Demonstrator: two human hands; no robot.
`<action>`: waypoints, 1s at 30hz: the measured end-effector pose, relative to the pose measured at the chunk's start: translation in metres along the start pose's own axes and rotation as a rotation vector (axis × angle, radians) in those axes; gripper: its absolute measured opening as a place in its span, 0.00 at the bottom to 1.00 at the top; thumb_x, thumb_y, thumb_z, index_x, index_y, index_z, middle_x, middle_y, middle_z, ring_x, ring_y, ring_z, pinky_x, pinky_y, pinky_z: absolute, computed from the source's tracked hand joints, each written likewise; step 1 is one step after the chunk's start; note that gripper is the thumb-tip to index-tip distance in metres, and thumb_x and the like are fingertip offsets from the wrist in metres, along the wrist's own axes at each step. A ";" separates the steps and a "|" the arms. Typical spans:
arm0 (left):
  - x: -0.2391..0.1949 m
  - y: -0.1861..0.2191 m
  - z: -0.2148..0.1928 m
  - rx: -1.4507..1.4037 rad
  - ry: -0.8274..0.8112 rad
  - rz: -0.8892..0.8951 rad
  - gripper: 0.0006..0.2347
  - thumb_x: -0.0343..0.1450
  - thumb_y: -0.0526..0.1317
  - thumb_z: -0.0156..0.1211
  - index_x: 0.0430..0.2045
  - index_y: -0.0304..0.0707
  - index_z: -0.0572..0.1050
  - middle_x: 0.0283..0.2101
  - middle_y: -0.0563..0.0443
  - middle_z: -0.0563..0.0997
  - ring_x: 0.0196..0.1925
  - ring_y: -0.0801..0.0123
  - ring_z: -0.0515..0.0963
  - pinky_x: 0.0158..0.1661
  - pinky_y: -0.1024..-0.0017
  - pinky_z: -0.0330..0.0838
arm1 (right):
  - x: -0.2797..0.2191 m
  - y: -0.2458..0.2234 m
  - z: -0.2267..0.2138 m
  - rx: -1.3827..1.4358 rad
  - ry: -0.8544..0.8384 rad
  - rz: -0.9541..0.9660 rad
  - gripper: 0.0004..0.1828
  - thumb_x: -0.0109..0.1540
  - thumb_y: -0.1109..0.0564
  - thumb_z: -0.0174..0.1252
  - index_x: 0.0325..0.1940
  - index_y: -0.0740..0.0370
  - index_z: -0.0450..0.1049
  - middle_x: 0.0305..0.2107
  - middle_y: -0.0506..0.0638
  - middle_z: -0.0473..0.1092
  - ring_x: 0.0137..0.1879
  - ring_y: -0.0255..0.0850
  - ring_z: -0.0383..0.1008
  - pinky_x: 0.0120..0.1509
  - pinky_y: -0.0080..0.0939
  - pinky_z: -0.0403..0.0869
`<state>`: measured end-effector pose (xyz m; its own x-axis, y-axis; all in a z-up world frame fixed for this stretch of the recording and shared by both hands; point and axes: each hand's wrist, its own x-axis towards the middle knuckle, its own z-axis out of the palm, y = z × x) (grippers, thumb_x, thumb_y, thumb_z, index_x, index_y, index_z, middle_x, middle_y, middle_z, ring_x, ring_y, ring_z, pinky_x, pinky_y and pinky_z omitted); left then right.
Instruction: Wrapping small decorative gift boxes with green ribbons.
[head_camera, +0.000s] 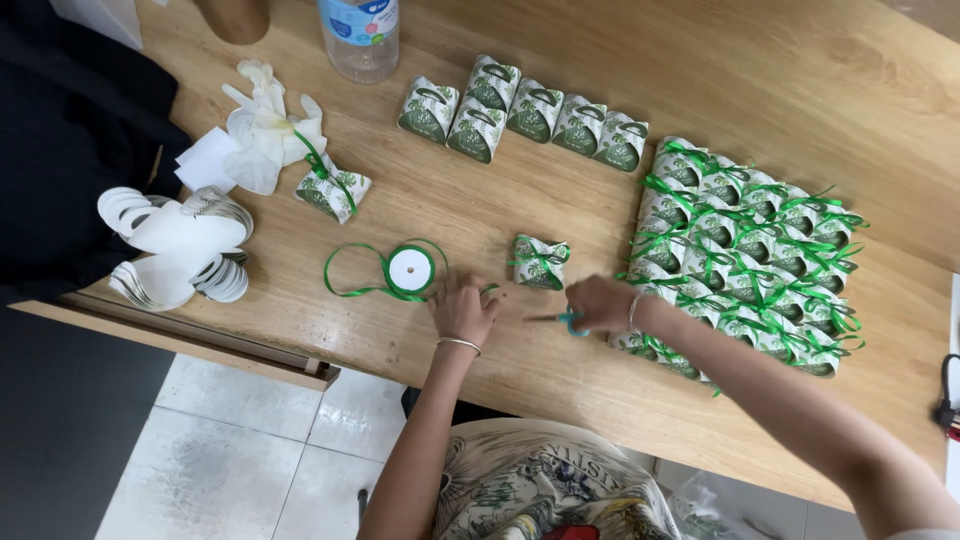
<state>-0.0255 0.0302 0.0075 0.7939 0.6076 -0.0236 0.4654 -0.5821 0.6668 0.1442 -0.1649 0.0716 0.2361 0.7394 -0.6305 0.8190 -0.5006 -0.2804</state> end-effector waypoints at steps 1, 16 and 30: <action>0.006 -0.005 0.005 0.005 -0.001 0.008 0.16 0.61 0.51 0.67 0.35 0.44 0.82 0.33 0.44 0.84 0.37 0.53 0.83 0.35 0.54 0.72 | -0.008 -0.019 0.011 0.005 0.008 0.002 0.16 0.53 0.50 0.70 0.30 0.64 0.75 0.28 0.56 0.75 0.38 0.49 0.77 0.42 0.50 0.76; 0.067 -0.003 0.062 -0.923 -0.215 0.006 0.12 0.68 0.42 0.72 0.36 0.31 0.81 0.33 0.54 0.85 0.35 0.78 0.82 0.38 0.79 0.76 | -0.006 -0.024 0.123 0.294 0.493 0.252 0.08 0.50 0.58 0.70 0.33 0.57 0.80 0.29 0.54 0.78 0.36 0.52 0.79 0.41 0.52 0.77; 0.073 0.006 0.046 -1.381 -0.581 -0.562 0.10 0.70 0.51 0.65 0.28 0.48 0.77 0.29 0.64 0.80 0.30 0.83 0.74 0.28 0.81 0.65 | 0.017 -0.013 -0.004 1.609 0.634 0.193 0.10 0.62 0.52 0.62 0.39 0.61 0.80 0.32 0.42 0.76 0.33 0.28 0.72 0.33 0.32 0.71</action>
<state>0.0533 0.0465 -0.0245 0.8362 0.1001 -0.5392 0.2981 0.7424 0.6001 0.1396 -0.1437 0.0674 0.7329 0.4705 -0.4915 -0.4451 -0.2148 -0.8693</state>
